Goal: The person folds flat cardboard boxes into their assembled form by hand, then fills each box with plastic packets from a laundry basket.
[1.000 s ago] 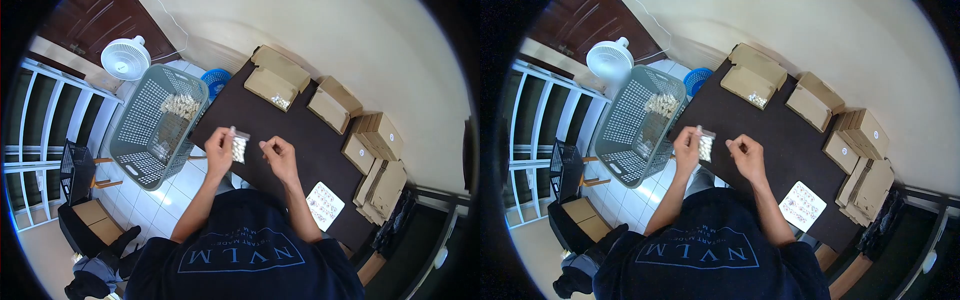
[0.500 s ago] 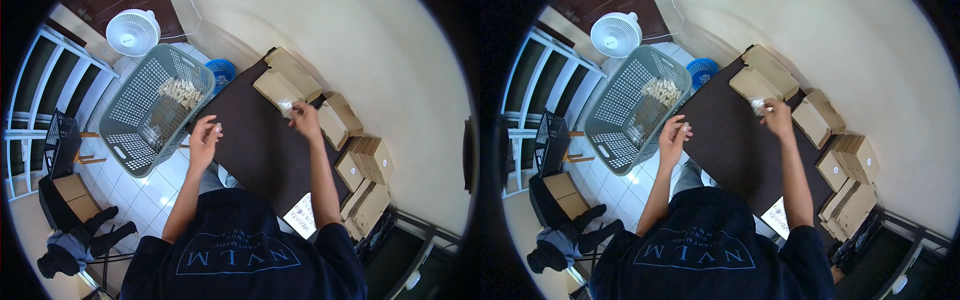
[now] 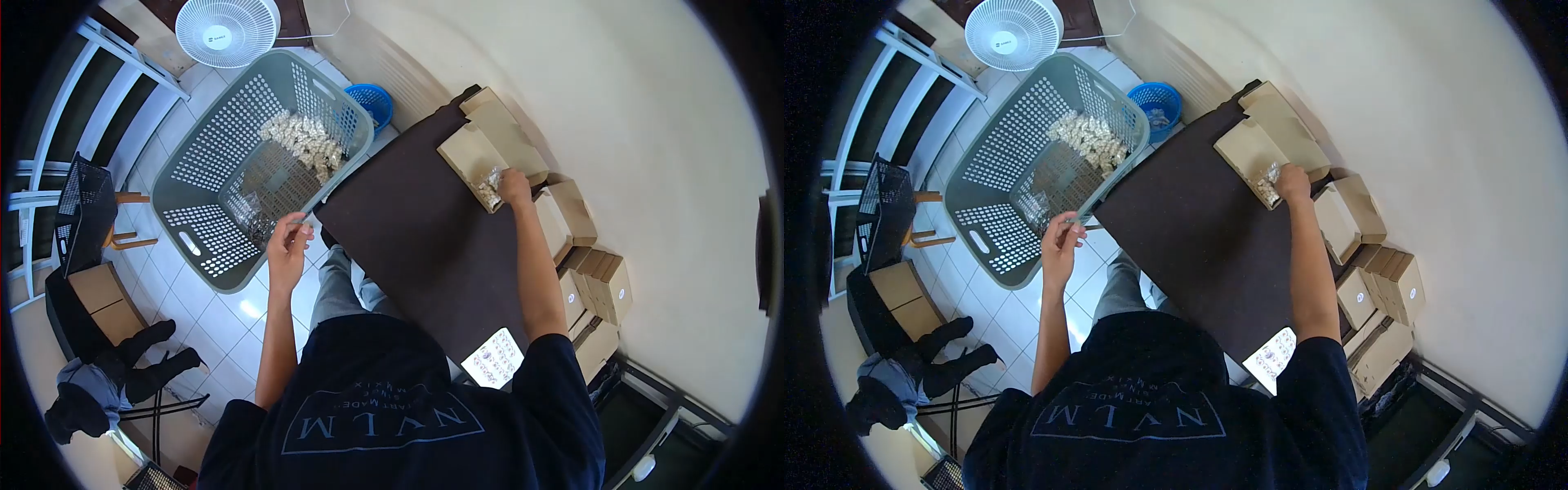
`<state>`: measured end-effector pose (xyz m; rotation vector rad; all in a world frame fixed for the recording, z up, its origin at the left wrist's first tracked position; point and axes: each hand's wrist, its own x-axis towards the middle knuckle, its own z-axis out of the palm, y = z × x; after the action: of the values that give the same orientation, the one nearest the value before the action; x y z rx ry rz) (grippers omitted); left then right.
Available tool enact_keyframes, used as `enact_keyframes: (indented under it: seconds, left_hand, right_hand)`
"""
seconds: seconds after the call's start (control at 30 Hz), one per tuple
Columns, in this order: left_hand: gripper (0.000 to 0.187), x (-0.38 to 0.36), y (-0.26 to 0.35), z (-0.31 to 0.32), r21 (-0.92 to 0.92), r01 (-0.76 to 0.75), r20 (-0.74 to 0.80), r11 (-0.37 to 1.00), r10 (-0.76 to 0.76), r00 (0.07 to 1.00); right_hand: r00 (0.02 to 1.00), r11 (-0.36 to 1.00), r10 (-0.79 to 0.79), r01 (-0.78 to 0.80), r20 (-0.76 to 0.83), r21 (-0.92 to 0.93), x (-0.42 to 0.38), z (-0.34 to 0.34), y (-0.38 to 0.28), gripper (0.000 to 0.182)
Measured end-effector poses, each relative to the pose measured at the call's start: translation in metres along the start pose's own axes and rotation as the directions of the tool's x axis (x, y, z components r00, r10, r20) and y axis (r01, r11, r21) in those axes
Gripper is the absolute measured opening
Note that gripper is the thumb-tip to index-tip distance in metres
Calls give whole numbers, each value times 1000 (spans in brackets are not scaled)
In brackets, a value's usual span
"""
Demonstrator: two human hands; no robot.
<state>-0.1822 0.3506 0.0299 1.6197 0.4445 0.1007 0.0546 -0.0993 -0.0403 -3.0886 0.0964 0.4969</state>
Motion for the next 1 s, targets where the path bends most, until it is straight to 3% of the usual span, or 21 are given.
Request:
enact_keyframes:
  seconds: [0.07, 0.13, 0.2, 0.33, 0.4, 0.47, 0.53, 0.63, 0.7, 0.77, 0.8, 0.87, 1.0]
  left_hand:
    - [25, 14, 2, -8, 58, -21, 31, 998, 20, 999]
    - [25, 32, 5, -14, 86, -16, -3, 996, 16, 1000]
    - [24, 54, -4, -27, 78, -90, 28, 993, 88, 996]
    - [21, 107, -13, -50, 94, -37, 32, 995, 34, 999]
    - [21, 138, -31, -64, 141, 4, 107, 990, -19, 994]
    - [22, 168, -39, -71, 145, 85, 95, 986, -99, 991]
    - [22, 198, -57, -80, 138, 167, 83, 976, -180, 980]
    - [24, 244, -124, -83, 252, 263, 99, 931, -295, 950]
    - [24, 266, -163, -75, 547, 221, 86, 807, -318, 944]
    - [21, 273, -183, -57, 593, 166, 136, 788, -301, 944]
    - [18, 277, -191, -45, 632, 91, 184, 770, -263, 947]
    - [20, 285, -208, -19, 678, 108, 203, 727, -326, 923]
    - [30, 301, -210, 31, 791, 166, 137, 589, -435, 890]
  right_hand:
    - [1000, 1000, -9, 9, 13, -17, -13, -9, -7, 23]
    - [987, 996, 82, -76, -138, 50, -21, -20, -17, 23]
    - [973, 995, 22, 2, -229, 103, -30, -22, -25, 24]
    - [970, 994, -15, 41, -243, 102, -21, -3, -22, 21]
    - [964, 998, -24, 40, -264, 53, -17, -1, -21, 19]
    - [935, 998, -6, 27, -355, 53, -19, -7, -26, 15]
    - [969, 1000, 4, 0, -247, 16, -11, 8, -14, 14]
    - [973, 998, 43, -33, -225, 47, -18, -2, -21, 14]
    - [965, 991, 88, -58, -248, 123, -26, -14, -24, 15]
    - [940, 948, 186, -96, -284, 304, -50, -33, -37, 16]
    - [941, 950, 195, -111, -277, 293, -66, -33, -43, 16]
    - [943, 953, 154, -62, -296, 298, -101, -38, -48, 16]
    - [957, 822, 289, -228, -38, 522, -195, -16, -76, 13]
